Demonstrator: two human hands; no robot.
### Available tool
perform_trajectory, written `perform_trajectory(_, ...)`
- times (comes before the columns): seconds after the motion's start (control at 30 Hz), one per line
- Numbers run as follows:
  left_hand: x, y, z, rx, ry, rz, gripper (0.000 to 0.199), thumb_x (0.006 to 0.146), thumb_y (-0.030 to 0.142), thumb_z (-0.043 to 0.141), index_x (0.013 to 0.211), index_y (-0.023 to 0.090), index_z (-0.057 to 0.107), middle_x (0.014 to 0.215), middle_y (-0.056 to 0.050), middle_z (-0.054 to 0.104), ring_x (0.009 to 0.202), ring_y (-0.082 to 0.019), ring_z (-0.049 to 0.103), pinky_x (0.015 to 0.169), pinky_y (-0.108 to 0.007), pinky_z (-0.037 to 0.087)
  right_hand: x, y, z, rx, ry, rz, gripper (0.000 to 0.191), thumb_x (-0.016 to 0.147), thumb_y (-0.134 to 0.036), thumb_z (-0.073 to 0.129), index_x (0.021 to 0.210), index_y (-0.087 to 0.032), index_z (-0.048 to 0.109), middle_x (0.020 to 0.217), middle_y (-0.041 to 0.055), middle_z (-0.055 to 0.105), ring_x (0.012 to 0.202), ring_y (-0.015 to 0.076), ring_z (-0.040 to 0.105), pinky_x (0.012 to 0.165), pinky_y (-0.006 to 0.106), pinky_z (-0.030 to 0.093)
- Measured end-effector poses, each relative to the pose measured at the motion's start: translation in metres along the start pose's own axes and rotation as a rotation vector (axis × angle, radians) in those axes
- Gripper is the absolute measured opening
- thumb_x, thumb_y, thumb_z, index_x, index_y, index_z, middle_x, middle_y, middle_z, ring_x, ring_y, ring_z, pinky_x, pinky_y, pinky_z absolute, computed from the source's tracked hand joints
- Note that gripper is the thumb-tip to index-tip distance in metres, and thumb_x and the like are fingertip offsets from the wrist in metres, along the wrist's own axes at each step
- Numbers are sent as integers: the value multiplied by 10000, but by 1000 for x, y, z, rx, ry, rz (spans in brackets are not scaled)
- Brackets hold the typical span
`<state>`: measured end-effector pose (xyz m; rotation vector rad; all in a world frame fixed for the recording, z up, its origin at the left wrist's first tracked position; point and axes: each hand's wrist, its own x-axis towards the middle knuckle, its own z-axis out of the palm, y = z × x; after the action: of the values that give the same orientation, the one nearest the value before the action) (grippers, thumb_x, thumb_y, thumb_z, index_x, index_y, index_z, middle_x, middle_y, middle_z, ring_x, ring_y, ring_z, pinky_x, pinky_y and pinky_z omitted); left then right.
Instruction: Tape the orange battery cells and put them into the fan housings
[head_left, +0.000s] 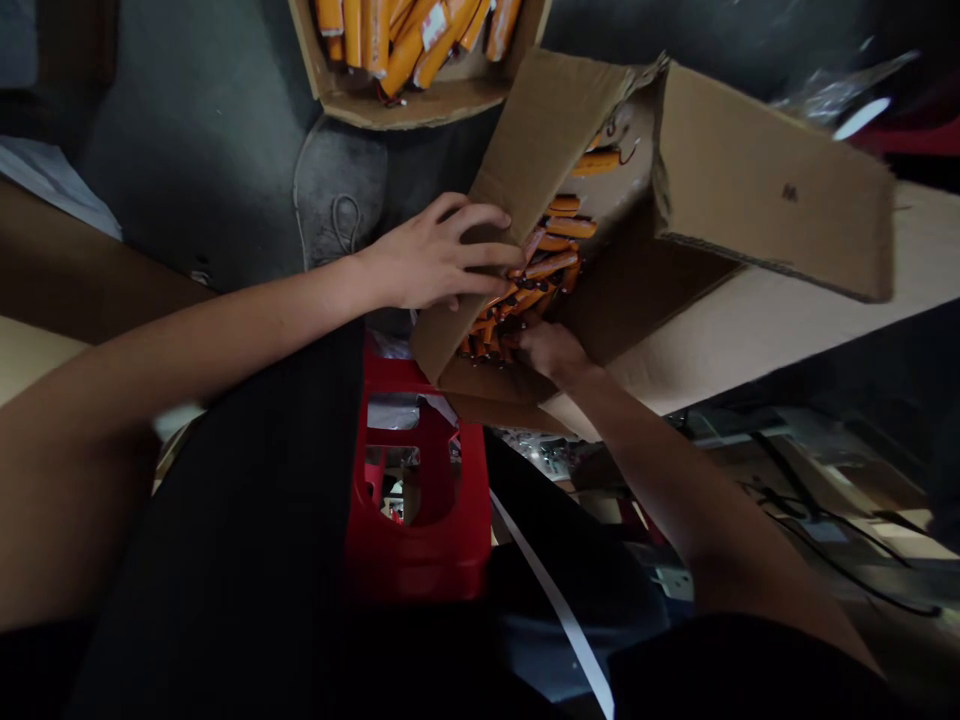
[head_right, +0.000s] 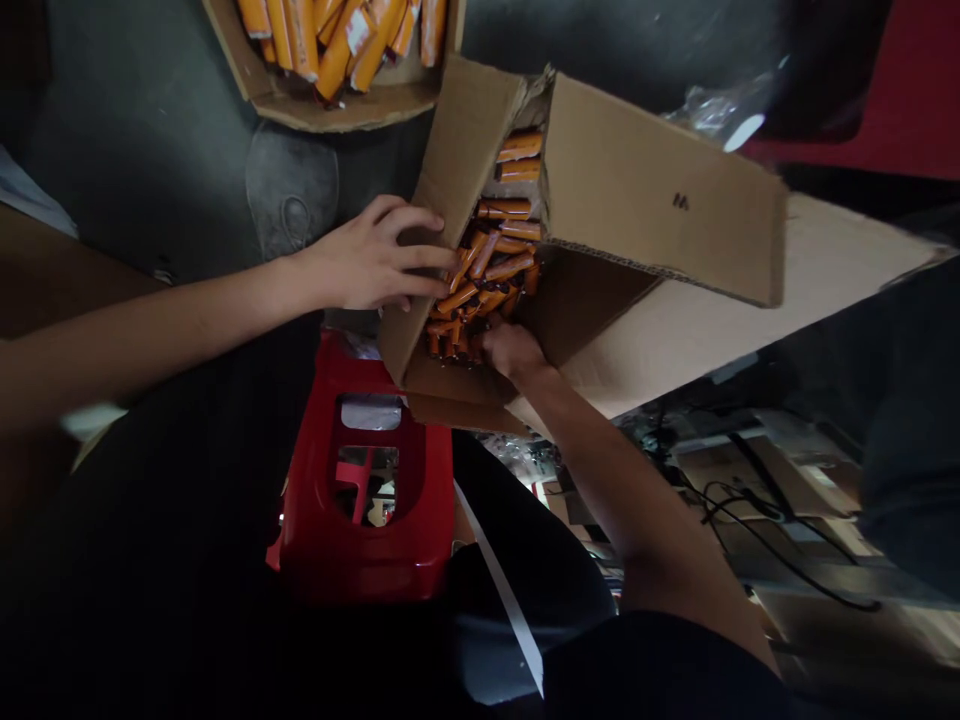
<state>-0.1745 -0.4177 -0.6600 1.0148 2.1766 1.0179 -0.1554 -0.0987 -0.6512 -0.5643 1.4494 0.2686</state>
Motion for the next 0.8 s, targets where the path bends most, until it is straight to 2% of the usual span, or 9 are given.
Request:
perform_trajectory(0.13, -2, 0, 1, -1, -7, -9, 522, 955, 288, 638, 1451, 425, 553, 1651, 79, 426, 1569, -385, 267, 1204, -662, 314, -2, 2, -3, 85, 31, -45, 319, 949, -302, 645, 1209, -187, 789, 1339, 153, 710, 1134, 319, 720, 983, 380, 556)
perform_trajectory(0.2, 0, 1, 1, 10, 5, 9, 507, 968, 284, 634, 1455, 400, 555, 1644, 72, 439, 1575, -372, 256, 1212, -645, 319, -10, 5, -4, 267, 15, -147, 244, 897, -327, 727, 1087, -205, 822, 1240, 98, 761, 1132, 292, 714, 1006, 368, 562)
perform_trajectory(0.27, 2, 1, 2, 14, 14, 20, 492, 974, 291, 640, 1448, 398, 563, 1641, 78, 442, 1575, -369, 255, 1209, -650, 324, -26, 10, -5, 483, 89, -241, 244, 879, -387, 760, 1051, -226, 824, 1236, 66, 764, 1178, 272, 696, 1053, 372, 554)
perform_trajectory(0.33, 3, 0, 3, 8, 26, 26, 497, 974, 291, 648, 1452, 398, 563, 1642, 74, 443, 1568, -375, 259, 1199, -669, 326, -49, 14, -8, 635, 263, -223, 411, 928, -474, 701, 1268, -251, 760, 1415, 69, 682, 1237, 261, 677, 1069, 396, 556)
perform_trajectory(0.43, 3, -3, 6, -2, 48, 40, 513, 984, 275, 637, 1480, 374, 547, 1635, 43, 473, 1544, -375, 256, 1195, -675, 327, -77, 11, -9, 661, 427, -38, 766, 1015, -589, 538, 1680, -280, 314, 1654, 125, 459, 1199, 264, 708, 989, 420, 600)
perform_trajectory(0.5, 3, -4, 8, -10, 40, 43, 493, 991, 294, 627, 1473, 371, 553, 1625, 36, 494, 1530, -371, 246, 1203, -673, 315, -80, 2, -3, 568, 393, 82, 839, 1037, -627, 469, 1718, -252, 154, 1626, 181, 488, 1141, 291, 737, 956, 430, 604)
perform_trajectory(0.6, 4, -4, 7, -19, 14, 19, 465, 991, 348, 619, 1451, 396, 565, 1619, 53, 495, 1540, -373, 238, 1210, -677, 298, -58, -16, 15, 398, 208, 195, 803, 1029, -653, 477, 1665, -205, 277, 1416, 217, 674, 1153, 353, 734, 972, 461, 576)
perform_trajectory(0.7, 4, -2, 4, -26, 3, -2, 475, 984, 385, 619, 1455, 401, 554, 1615, 64, 477, 1552, -391, 259, 1199, -685, 303, -30, -28, 34, 301, 15, 161, 878, 979, -669, 585, 1633, -156, 302, 1389, 251, 683, 1234, 386, 696, 1004, 463, 550)
perform_trajectory(0.8, 3, -1, 2, -16, -3, 20, 481, 976, 368, 639, 1452, 351, 569, 1631, 23, 457, 1534, -414, 283, 1196, -677, 303, -13, -25, 42, 231, -18, 68, 793, 1013, -583, 584, 1612, -135, 318, 1465, 268, 621, 1295, 368, 661, 1027, 434, 536)
